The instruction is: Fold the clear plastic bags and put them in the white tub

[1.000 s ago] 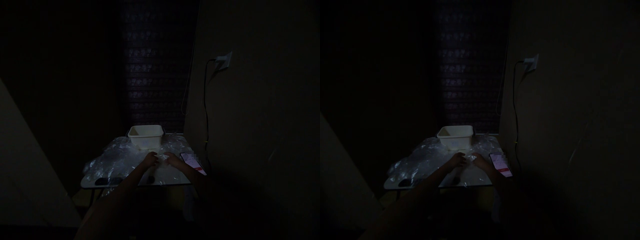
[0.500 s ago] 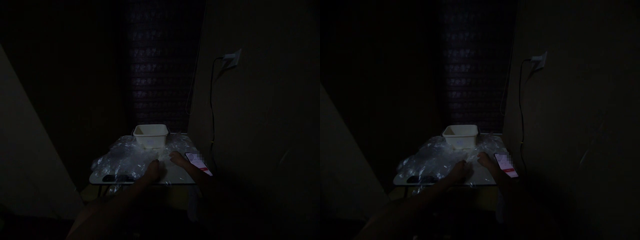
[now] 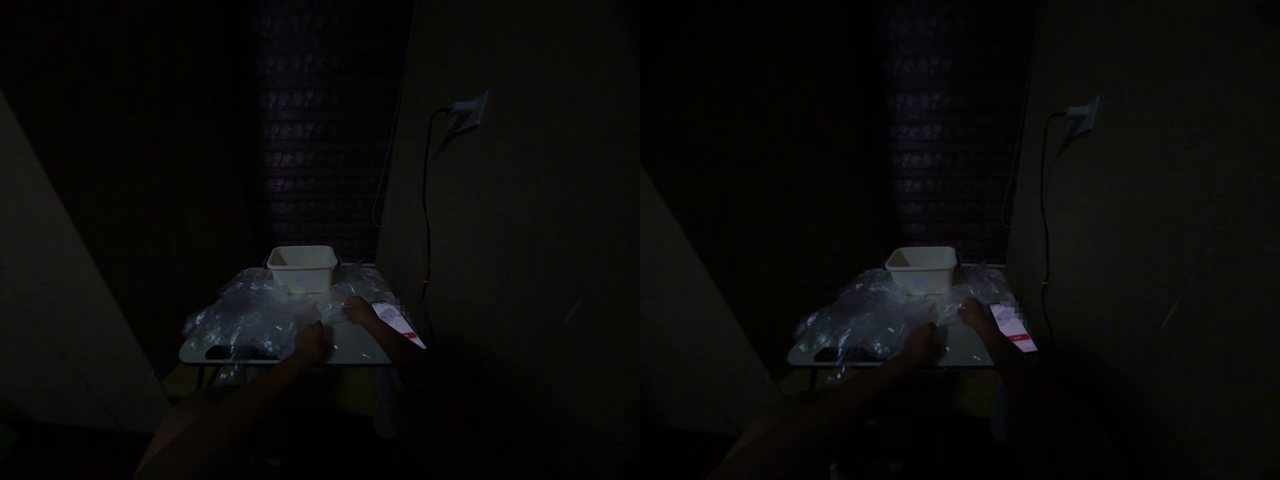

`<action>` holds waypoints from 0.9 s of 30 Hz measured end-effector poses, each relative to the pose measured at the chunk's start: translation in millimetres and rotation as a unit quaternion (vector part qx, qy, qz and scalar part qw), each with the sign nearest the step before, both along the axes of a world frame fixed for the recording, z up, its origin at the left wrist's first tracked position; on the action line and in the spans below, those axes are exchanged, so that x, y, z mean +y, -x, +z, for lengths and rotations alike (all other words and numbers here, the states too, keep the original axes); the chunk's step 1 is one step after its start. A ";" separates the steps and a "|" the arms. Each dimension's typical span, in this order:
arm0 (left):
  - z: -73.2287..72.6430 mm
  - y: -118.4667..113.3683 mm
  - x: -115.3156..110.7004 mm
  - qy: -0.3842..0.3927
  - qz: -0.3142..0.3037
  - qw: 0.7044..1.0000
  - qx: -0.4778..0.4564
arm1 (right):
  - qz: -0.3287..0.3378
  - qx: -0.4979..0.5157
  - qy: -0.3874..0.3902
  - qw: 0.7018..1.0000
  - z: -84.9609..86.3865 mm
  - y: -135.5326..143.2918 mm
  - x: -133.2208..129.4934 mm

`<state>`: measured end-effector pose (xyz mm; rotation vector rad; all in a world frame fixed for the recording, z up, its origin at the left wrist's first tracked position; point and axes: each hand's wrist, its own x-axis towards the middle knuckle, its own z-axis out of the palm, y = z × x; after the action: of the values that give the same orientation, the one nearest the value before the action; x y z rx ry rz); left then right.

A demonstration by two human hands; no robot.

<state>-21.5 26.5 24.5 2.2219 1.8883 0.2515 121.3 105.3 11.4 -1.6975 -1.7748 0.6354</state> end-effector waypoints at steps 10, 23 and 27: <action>3.1 -0.1 -4.8 0.009 -0.021 0.999 0.043 | 0.003 -0.090 -0.004 0.996 0.1 -9.7 -4.7; 5.5 -1.4 -24.2 -0.019 -0.134 0.986 0.102 | 0.002 -0.160 -0.040 0.986 4.4 -6.6 -4.0; 3.9 -1.2 -29.4 -0.042 -0.182 0.975 0.117 | -0.001 -0.187 -0.045 0.981 8.4 -5.0 -3.8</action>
<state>-20.3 -2.8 28.5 2.7021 1.5485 0.0065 126.4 101.5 19.7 -1.8453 -2.0195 0.2382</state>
